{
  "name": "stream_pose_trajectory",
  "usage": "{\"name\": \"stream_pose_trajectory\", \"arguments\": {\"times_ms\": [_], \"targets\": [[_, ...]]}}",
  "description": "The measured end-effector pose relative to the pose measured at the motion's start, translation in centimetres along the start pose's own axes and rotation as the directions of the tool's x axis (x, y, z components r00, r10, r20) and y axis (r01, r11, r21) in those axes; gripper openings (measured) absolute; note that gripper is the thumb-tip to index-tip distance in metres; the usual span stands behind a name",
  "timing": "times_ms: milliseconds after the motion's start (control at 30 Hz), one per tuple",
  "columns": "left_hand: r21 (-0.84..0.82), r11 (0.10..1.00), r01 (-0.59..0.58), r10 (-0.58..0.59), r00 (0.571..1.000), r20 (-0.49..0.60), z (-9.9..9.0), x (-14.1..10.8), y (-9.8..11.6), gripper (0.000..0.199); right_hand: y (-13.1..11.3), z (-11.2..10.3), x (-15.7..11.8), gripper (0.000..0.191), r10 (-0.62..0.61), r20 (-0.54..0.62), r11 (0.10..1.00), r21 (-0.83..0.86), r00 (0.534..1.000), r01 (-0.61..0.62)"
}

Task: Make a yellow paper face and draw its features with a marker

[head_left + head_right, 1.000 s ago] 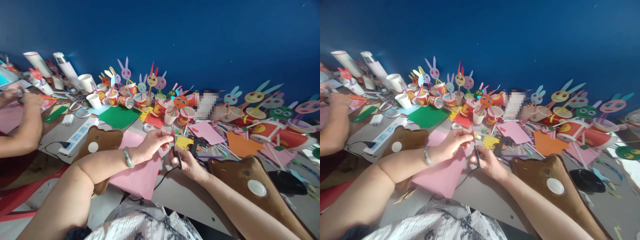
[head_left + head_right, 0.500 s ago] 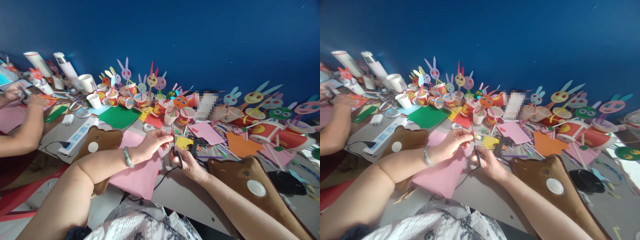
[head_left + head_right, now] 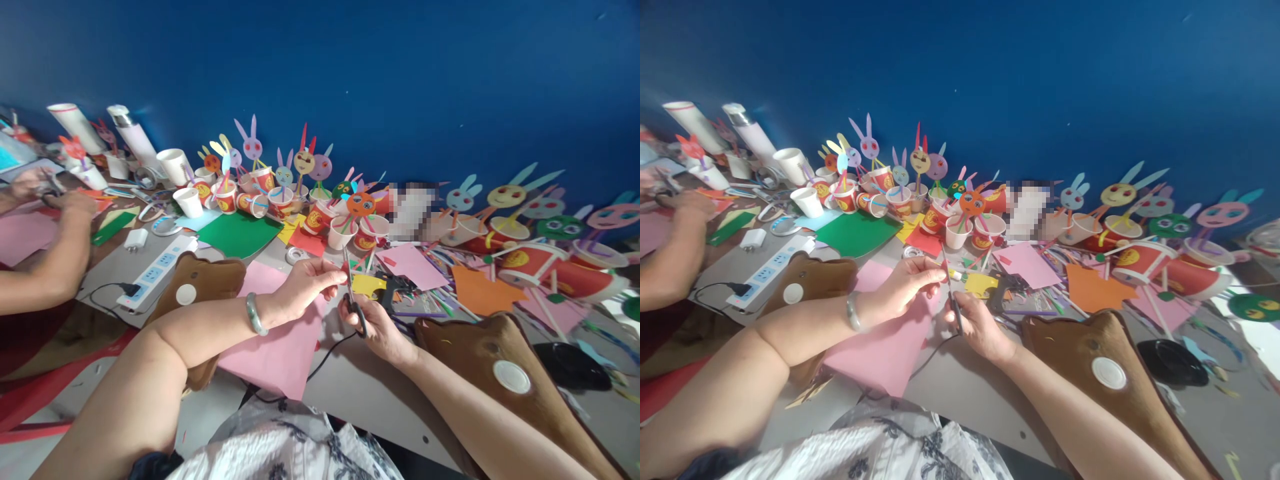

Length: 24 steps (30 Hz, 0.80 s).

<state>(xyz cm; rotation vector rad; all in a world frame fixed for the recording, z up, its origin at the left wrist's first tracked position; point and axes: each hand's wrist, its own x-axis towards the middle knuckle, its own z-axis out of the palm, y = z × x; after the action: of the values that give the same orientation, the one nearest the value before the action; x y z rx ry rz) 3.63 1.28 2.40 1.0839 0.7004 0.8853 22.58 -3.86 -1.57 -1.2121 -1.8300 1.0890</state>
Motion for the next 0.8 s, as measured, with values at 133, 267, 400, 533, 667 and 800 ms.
{"name": "stream_pose_trajectory", "arguments": {"times_ms": [133,267,400,533,667,800], "targets": [[-0.003,1.0,0.001,-0.001,1.0,0.005,0.0,-0.1,0.1,0.039,0.0,0.1,-0.1,0.073,-0.009,0.011,1.0,0.006,1.0,0.009],[-0.012,1.0,0.013,-0.013,1.0,-0.008,0.2,-0.2,0.2,0.039,0.1,0.2,-0.2,0.072,-0.011,0.011,1.0,0.003,1.0,0.011],[-0.02,1.0,0.011,-0.011,1.0,-0.021,0.3,-0.2,0.1,0.041,0.3,0.3,-0.3,0.07,-0.007,0.002,1.0,-0.004,1.0,0.007],[-0.023,1.0,0.01,-0.01,1.0,-0.005,0.3,-0.2,0.1,0.042,0.6,0.4,-0.4,0.068,-0.003,0.006,1.0,-0.02,1.0,0.003],[-0.024,1.0,0.011,-0.011,1.0,-0.007,0.3,-0.2,0.0,0.043,0.8,0.5,-0.5,0.068,0.003,0.009,1.0,-0.026,1.0,-0.002],[-0.024,1.0,0.013,-0.014,1.0,-0.021,0.3,-0.2,0.1,0.042,1.0,0.5,-0.5,0.068,0.013,0.007,1.0,-0.022,1.0,-0.013]]}}
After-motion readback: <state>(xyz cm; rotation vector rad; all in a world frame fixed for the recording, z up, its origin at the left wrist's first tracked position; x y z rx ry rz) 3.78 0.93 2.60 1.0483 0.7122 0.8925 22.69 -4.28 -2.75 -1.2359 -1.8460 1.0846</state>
